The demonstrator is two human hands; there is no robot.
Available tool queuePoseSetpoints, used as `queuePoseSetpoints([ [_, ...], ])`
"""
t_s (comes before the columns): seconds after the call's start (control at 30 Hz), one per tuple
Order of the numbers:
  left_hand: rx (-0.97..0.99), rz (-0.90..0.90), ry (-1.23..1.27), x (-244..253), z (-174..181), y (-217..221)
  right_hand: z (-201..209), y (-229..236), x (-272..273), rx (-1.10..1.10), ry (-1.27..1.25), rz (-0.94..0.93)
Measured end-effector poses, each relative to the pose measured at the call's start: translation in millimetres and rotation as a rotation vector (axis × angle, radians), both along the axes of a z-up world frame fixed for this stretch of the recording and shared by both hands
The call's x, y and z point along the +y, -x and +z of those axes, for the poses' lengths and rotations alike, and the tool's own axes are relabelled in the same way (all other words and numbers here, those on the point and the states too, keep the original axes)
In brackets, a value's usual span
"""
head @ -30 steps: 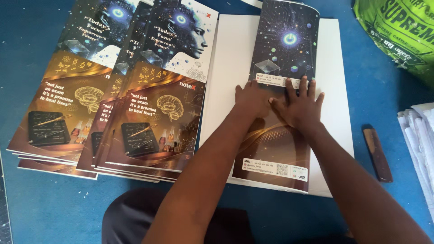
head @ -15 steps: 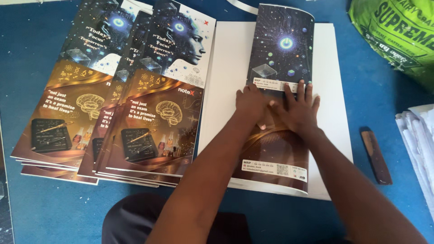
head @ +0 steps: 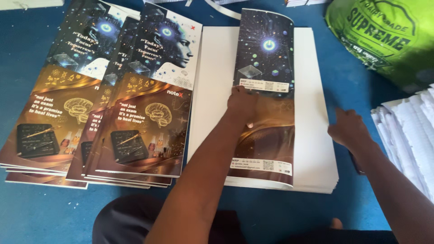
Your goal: The person inserts printed covers into blank notebook blocks, aligns them, and presses the spine to secure the binding. The person repeats this process for multiple notebooks, stacking the completed units to the side.
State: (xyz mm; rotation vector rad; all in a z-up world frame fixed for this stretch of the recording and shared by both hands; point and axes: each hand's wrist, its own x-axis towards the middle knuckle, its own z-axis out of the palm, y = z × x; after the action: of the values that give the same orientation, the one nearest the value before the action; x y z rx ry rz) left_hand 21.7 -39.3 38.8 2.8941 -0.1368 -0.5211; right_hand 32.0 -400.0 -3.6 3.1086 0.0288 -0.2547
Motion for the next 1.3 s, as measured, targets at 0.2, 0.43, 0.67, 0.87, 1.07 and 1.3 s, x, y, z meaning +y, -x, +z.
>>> queuePoseSetpoints([
  [0.2, 0.056, -0.046, -0.064, 1, 5, -3, 13, 31, -36, 0.315, 0.038, -0.141],
  [0.43, 0.029, -0.053, -0.054, 4, 3, 0, 9, 29, -50, 0.353, 0.044, -0.302],
  [0.67, 0.008, -0.055, -0.041, 4, -3, -2, 22, 22, -23, 0.083, -0.065, -0.077],
  [0.87, 0.073, -0.056, -0.075, 1, 1, -5, 55, 43, 85, -0.103, -0.294, 0.284],
  [1.07, 0.056, -0.075, -0.074, 4, -1, -4, 58, 55, 137, -0.030, -0.281, 0.385],
  [1.3, 0.042, -0.073, -0.100, 4, -6, -6, 28, 55, 114, -0.166, -0.439, 0.362],
])
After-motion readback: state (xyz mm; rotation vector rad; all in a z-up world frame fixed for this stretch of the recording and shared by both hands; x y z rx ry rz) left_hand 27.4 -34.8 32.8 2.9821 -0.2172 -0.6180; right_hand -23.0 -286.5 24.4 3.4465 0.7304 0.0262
